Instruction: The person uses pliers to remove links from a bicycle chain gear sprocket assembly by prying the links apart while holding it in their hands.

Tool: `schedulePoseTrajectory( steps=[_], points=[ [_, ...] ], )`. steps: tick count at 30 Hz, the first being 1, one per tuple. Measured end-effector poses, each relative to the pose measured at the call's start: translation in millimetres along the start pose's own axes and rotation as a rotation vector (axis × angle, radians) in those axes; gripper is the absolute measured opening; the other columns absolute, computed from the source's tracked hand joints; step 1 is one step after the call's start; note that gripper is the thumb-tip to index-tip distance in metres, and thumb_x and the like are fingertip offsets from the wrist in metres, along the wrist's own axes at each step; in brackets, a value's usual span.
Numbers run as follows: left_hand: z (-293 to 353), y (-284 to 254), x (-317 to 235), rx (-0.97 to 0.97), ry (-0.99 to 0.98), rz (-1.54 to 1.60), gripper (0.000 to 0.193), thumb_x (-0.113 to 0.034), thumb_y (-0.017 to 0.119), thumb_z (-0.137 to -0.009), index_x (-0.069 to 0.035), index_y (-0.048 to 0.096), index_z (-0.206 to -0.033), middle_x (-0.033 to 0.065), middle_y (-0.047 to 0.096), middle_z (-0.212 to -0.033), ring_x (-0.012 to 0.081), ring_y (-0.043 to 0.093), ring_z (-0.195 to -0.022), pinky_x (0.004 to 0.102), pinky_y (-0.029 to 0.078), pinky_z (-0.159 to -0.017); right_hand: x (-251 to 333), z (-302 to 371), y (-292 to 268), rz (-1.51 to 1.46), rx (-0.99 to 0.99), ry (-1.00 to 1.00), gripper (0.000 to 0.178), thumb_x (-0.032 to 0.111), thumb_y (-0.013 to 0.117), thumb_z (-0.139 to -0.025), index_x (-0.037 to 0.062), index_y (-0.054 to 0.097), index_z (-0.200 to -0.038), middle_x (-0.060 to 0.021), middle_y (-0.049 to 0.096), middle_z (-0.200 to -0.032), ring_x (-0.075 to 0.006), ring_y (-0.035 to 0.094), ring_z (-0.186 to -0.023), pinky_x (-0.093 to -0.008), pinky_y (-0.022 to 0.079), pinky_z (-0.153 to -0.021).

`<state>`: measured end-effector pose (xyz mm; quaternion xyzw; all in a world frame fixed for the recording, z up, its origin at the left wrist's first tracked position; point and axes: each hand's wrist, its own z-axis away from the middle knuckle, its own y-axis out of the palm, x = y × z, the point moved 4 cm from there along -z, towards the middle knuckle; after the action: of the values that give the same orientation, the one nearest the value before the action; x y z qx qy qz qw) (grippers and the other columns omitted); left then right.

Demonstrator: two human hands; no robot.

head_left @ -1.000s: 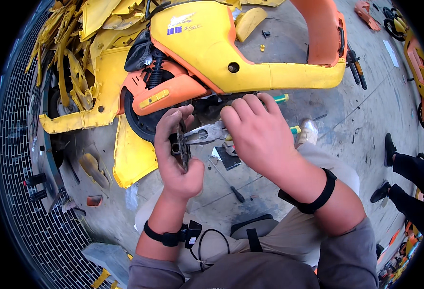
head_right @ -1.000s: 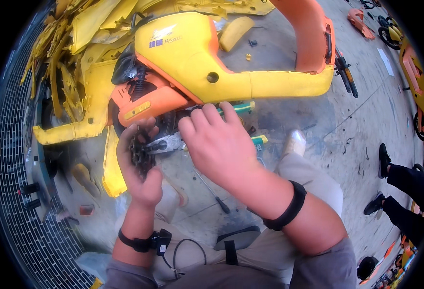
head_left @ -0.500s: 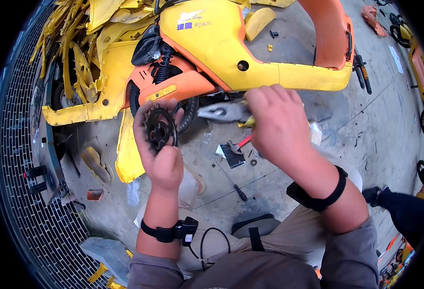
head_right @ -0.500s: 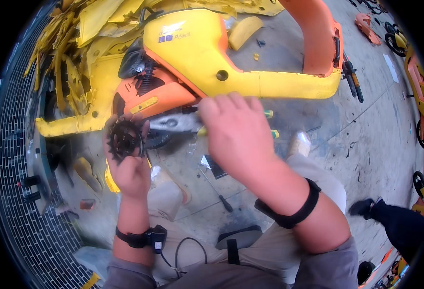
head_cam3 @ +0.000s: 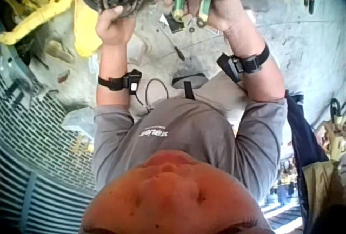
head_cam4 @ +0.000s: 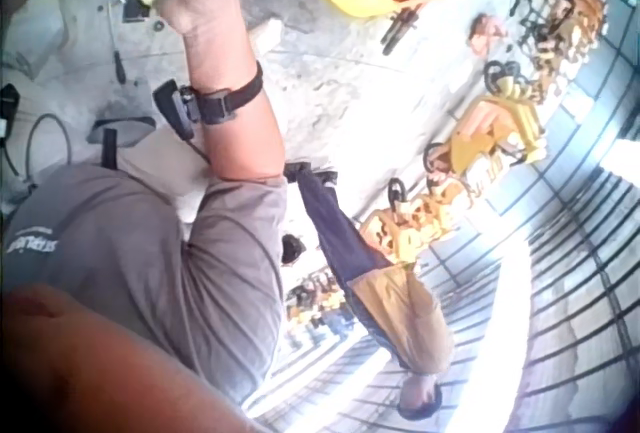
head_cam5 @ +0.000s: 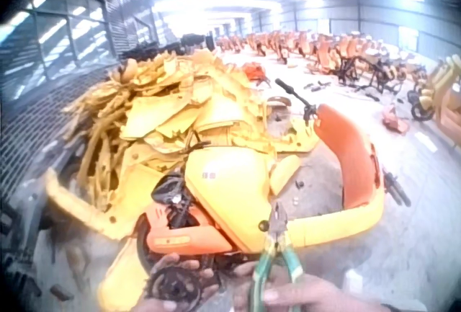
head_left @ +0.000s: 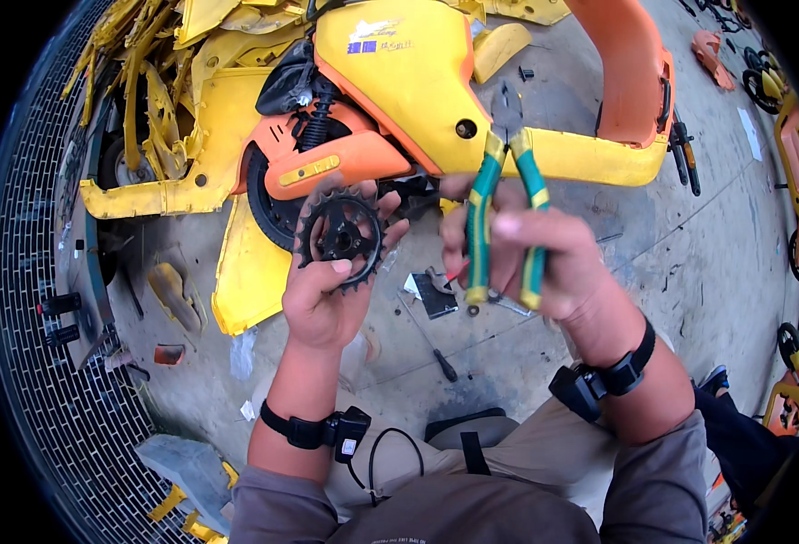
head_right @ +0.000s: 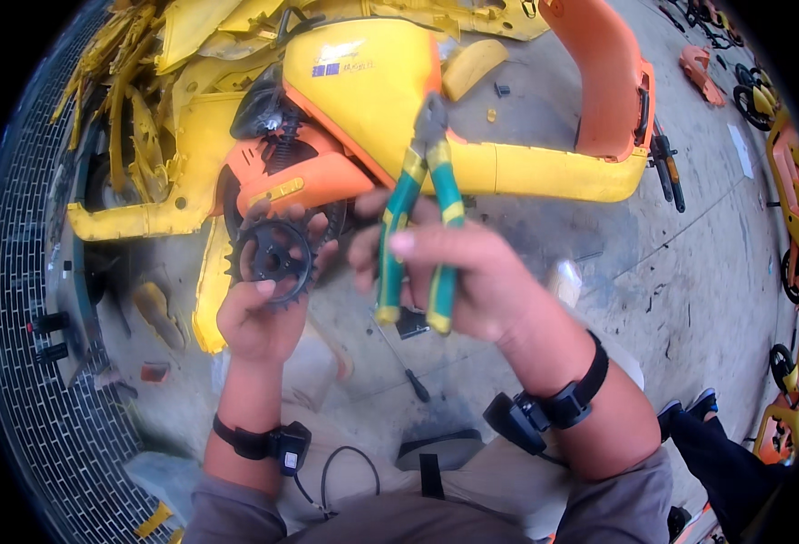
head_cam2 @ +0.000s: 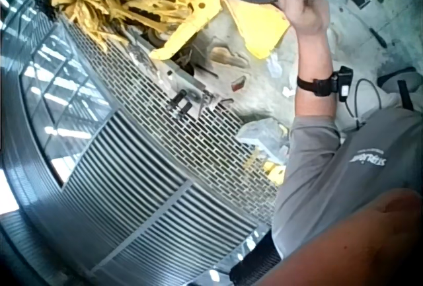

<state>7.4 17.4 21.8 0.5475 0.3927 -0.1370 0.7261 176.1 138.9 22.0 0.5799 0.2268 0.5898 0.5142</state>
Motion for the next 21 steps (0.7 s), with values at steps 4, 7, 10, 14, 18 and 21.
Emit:
schedulePoseTrajectory(
  steps=[4,7,10,14,18,21],
  points=[
    [-2,-5,2,0.036,-0.031,-0.029,0.074,-0.028,0.060,-0.089,-0.010,0.035,-0.155,0.0193,0.049,-0.149,0.0405,0.044,-0.143,0.0563,0.034,-0.120,-3,1,-6,0.302,-0.109,0.098,0.055,0.007,0.064,-0.082,0.0005,0.046,-0.134,-0.0169,0.067,-0.110,-0.0292,0.067,-0.099,-0.0376,0.054,-0.082],
    [-2,-4,5,0.052,-0.031,-0.009,0.071,-0.033,0.057,-0.093,-0.009,0.035,-0.156,0.0191,0.050,-0.148,0.0401,0.045,-0.142,0.0557,0.035,-0.119,-5,1,-6,0.862,-0.208,0.001,0.053,0.002,0.060,-0.081,-0.0006,0.047,-0.132,-0.0164,0.067,-0.104,-0.0320,0.068,-0.096,-0.0397,0.054,-0.084],
    [-2,-8,7,0.061,-0.033,0.060,0.067,-0.040,0.053,-0.098,-0.008,0.037,-0.154,0.0193,0.052,-0.146,0.0396,0.049,-0.139,0.0561,0.039,-0.116,-3,7,0,1.433,-0.279,-0.144,0.061,-0.004,0.061,-0.079,0.0001,0.046,-0.138,-0.0229,0.060,-0.116,-0.0427,0.061,-0.109,-0.0456,0.051,-0.094],
    [-2,-9,9,-0.007,-0.055,0.043,0.066,-0.047,0.047,-0.102,-0.006,0.039,-0.153,0.0191,0.056,-0.141,0.0369,0.057,-0.131,0.0558,0.046,-0.111,-5,15,0,1.928,-0.327,-0.467,0.075,-0.005,0.065,-0.075,0.0042,0.044,-0.147,-0.0251,0.049,-0.134,-0.0453,0.048,-0.124,-0.0479,0.046,-0.104],
    [-2,-1,8,-0.016,-0.062,-0.069,0.065,-0.052,0.042,-0.105,-0.005,0.041,-0.151,0.0179,0.058,-0.139,0.0324,0.060,-0.128,0.0521,0.050,-0.107,0,16,4,2.183,-0.466,-0.589,0.070,-0.003,0.063,-0.078,0.0057,0.049,-0.146,-0.0220,0.051,-0.129,-0.0416,0.051,-0.121,-0.0482,0.046,-0.102],
    [-2,-3,9,-0.058,-0.084,-0.137,0.065,-0.053,0.037,-0.107,-0.004,0.042,-0.150,0.0168,0.058,-0.139,0.0289,0.062,-0.124,0.0483,0.053,-0.103,2,17,4,2.323,-0.520,-0.673,0.065,0.000,0.061,-0.081,0.0080,0.051,-0.145,-0.0194,0.052,-0.125,-0.0391,0.052,-0.119,-0.0474,0.047,-0.099]
  ],
)
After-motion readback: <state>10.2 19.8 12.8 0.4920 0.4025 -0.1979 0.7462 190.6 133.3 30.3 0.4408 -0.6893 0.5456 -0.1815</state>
